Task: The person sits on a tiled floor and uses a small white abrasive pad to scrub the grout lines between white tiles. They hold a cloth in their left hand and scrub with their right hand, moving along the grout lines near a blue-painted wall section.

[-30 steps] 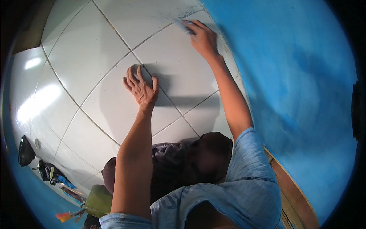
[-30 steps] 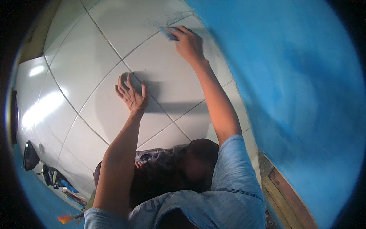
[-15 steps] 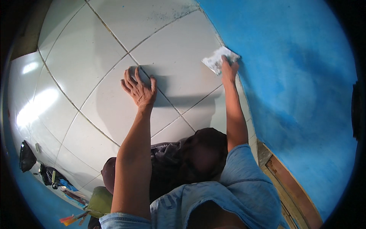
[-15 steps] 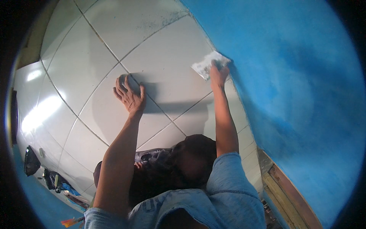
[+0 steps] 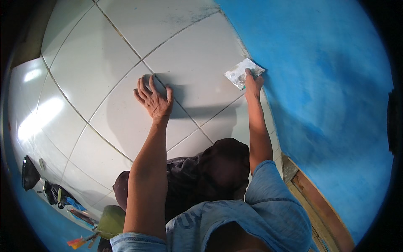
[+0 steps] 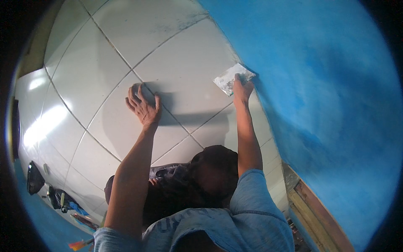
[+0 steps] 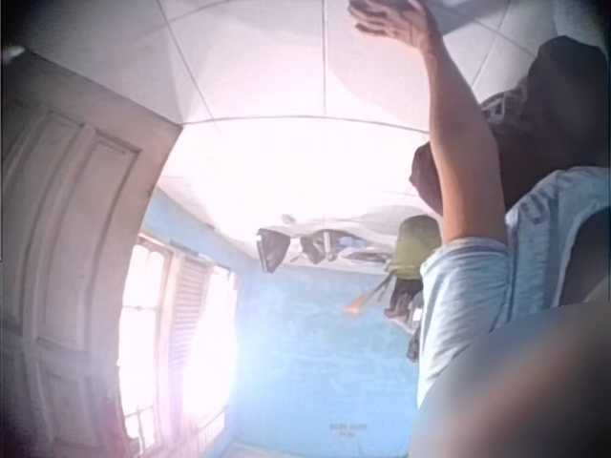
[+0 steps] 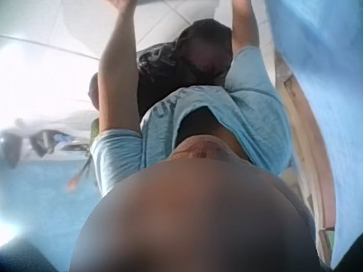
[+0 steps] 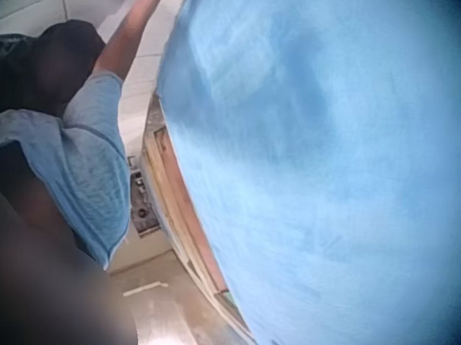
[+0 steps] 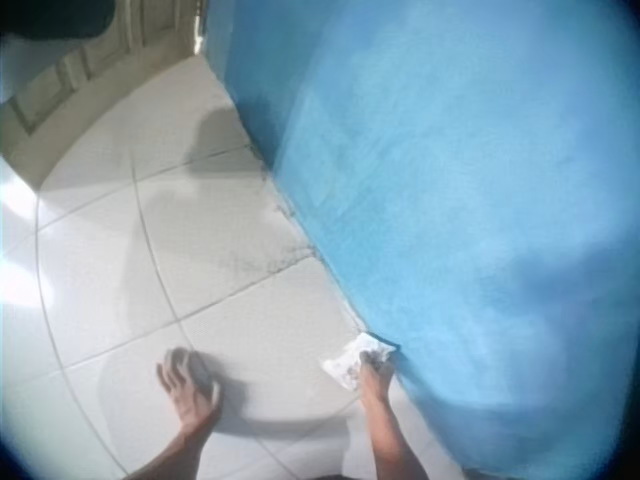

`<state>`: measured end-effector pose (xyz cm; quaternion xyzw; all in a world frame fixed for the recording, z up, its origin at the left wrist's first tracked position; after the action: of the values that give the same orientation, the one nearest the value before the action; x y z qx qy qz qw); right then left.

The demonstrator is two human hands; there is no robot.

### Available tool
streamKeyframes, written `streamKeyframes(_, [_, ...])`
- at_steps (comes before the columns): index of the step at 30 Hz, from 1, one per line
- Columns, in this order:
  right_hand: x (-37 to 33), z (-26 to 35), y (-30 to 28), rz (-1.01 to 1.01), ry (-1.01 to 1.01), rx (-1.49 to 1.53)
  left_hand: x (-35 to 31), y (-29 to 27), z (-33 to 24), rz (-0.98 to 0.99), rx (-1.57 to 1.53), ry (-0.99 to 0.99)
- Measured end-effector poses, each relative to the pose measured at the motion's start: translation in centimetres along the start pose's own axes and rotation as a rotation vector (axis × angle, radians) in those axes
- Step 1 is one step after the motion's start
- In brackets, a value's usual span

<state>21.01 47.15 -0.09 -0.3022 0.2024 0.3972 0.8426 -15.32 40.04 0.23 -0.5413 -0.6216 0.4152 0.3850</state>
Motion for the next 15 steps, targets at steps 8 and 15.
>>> streamKeyframes(8, [-0.3,1.3,0.7,-0.027,0.050,-0.101,-0.2,0.0,0.2,-0.035,-0.063,-0.010])
streamKeyframes(15, [2.2,0.3,0.9,-0.008,0.041,-0.087,-0.2,0.1,0.0,-0.023,-0.063,-0.012])
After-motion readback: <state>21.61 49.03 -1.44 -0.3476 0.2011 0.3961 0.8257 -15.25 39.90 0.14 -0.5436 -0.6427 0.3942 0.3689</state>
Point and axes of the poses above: each hand's wrist, its own x-axis towards the middle knuckle, its own y-axis out of the palm, z = x × y, the point moved 8 cm from there along x, towards the middle knuckle, and after that the axes turned 15 degrees about y, right-handed, at the moved point
